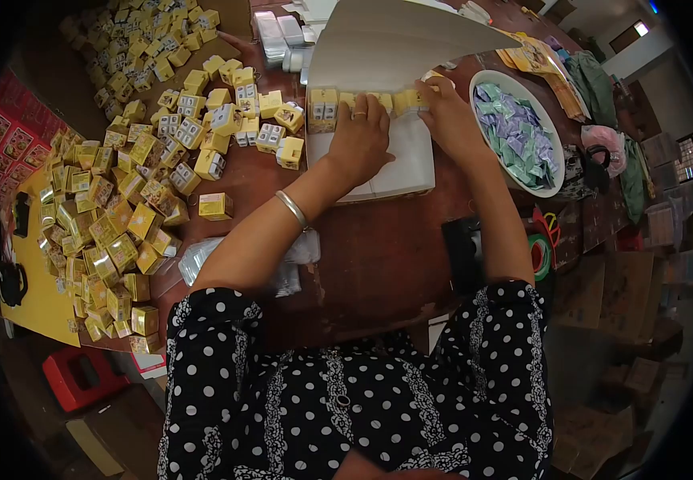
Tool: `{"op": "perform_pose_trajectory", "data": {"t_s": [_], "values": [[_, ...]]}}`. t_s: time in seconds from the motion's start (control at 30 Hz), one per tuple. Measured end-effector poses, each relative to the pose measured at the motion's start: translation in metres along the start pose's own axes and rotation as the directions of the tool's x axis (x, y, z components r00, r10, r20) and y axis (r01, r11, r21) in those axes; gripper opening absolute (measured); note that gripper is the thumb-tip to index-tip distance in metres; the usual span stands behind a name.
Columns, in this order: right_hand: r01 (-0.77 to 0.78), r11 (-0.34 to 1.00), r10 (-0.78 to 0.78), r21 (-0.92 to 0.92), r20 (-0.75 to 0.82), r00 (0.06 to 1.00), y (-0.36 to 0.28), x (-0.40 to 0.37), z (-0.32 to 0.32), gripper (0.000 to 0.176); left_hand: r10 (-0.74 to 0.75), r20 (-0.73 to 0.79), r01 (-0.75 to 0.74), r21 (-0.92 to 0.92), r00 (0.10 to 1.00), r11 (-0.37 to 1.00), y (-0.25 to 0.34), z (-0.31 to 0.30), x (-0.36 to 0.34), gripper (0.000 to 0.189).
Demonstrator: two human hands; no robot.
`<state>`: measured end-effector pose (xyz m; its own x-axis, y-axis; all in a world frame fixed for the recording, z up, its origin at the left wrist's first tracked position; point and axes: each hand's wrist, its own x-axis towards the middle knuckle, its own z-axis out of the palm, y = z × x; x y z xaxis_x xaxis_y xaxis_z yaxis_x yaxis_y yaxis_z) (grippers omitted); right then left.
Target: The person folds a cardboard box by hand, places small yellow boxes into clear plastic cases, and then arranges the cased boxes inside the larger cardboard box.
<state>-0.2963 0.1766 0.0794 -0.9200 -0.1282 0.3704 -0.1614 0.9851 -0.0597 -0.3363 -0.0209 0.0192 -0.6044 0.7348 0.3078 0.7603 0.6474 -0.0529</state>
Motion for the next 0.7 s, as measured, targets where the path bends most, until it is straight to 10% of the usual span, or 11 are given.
{"op": "perform_pose_trajectory", "data": {"t_s": [0.3, 0.37, 0.47, 0.7], "values": [[0.111, 0.917, -0.115, -0.382, 0.013, 0.993, 0.002, -0.007, 0.066, 0.058, 0.184, -0.324, -0.201, -0.019, 0.928, 0.98, 0.016, -0.01, -0.028, 0.076], [0.094, 0.915, -0.084, -0.392, 0.043, 0.996, -0.004, -0.007, 0.069, 0.059, 0.149, 0.1, -0.116, -0.278, 0.984, 0.953, 0.032, -0.011, -0.036, 0.059], [0.085, 0.901, -0.058, -0.425, 0.078, 0.995, -0.008, -0.004, 0.064, 0.057, 0.161, 0.272, -0.046, -0.386, 0.949, 0.921, 0.043, -0.002, -0.042, 0.047], [-0.005, 0.974, 0.054, -0.228, 0.213, 0.976, -0.018, -0.002, 0.034, 0.036, 0.264, 0.269, -0.179, -0.305, 0.926, 0.936, 0.046, 0.0, -0.054, 0.044]]}}
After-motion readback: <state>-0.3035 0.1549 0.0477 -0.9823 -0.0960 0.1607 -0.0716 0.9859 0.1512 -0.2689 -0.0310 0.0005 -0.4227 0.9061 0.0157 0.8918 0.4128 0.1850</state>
